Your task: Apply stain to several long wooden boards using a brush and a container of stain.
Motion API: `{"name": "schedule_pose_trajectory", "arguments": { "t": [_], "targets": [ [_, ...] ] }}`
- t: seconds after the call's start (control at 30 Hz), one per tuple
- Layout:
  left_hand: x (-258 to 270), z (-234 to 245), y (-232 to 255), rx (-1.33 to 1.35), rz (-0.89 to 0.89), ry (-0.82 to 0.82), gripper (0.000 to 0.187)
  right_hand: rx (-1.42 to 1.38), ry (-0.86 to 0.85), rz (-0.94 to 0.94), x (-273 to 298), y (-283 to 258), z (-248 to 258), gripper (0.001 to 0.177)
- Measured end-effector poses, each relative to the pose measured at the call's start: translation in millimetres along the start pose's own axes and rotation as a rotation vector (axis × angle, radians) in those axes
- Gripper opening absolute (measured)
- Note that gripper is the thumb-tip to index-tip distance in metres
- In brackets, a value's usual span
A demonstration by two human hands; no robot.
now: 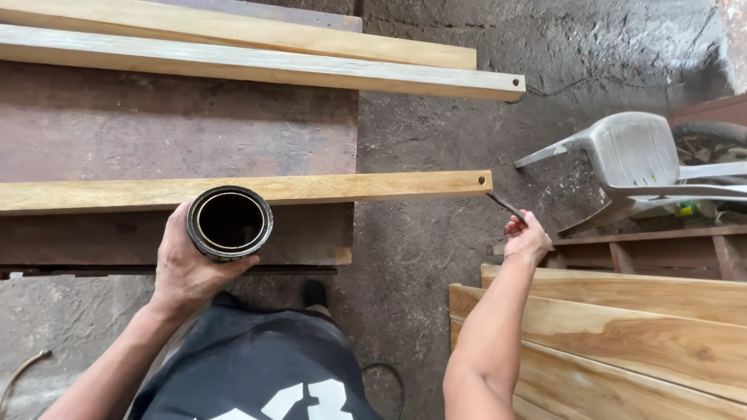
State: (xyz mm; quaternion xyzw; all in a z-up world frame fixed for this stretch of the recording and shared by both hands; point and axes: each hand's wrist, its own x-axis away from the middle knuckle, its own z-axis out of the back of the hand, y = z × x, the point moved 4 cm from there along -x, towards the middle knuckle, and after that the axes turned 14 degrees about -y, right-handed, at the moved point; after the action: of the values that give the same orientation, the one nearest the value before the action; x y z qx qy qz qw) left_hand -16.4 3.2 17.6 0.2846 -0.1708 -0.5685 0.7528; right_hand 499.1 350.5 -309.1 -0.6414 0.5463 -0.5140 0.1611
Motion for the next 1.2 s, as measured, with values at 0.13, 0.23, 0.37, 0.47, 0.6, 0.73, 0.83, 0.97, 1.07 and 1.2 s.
{"name": "schedule_pose_trajectory", "arguments": {
  "t": [0.13,0.23,0.37,0.47,0.6,0.73,0.83,0.97,1.07,1.2],
  "targets": [
    [-1.2,-0.9,3.4,0.014,-0.046,0.038,0.100,0.147,0.131,0.133,72.5,-39.5,-42.7,0.011],
    [2.9,-7.0,-1.1,0.159,-0.052,0.024,0.103,0.165,0.071,0.480,113.4,-61.6,-54.0,0.010],
    [-5.2,-12.5,1.7,0.280,-0.143,0.018,0.102,0.289,-0.065,0.592,248.4,-81.5,-136.8,0.012],
    [-5.3,-19.0,2.3,0.245,-0.149,-0.024,0.101,0.462,-0.321,0.671,339.3,-76.6,-186.5,0.010],
    [-21.6,-31.0,15.5,0.084,-0.395,-0.031,0.103,0.828,-0.623,0.781,415.9,-64.7,-252.4,0.007],
    [-18.4,-56.6,31.6,0.103,-0.373,-0.075,0.103,1.180,-0.856,1.022,442.1,-56.9,-300.7,0.012],
    [-30.3,-63.2,47.8,0.103,-0.418,-0.091,0.099,1.303,-0.919,1.033,423.4,-43.6,-298.5,0.016],
    [-44.6,-85.0,70.6,0.092,-0.456,-0.063,0.099,1.269,-0.903,1.016,396.1,-66.5,-264.5,0.015],
    [-57.7,-115.0,86.8,0.092,-0.444,-0.065,0.102,1.127,-0.780,0.976,363.5,-97.3,-220.3,0.015],
    [-76.5,-151.4,130.9,0.229,-0.353,-0.074,0.100,0.854,-0.703,0.764,297.0,-118.0,-146.7,0.014]
  ]
}}
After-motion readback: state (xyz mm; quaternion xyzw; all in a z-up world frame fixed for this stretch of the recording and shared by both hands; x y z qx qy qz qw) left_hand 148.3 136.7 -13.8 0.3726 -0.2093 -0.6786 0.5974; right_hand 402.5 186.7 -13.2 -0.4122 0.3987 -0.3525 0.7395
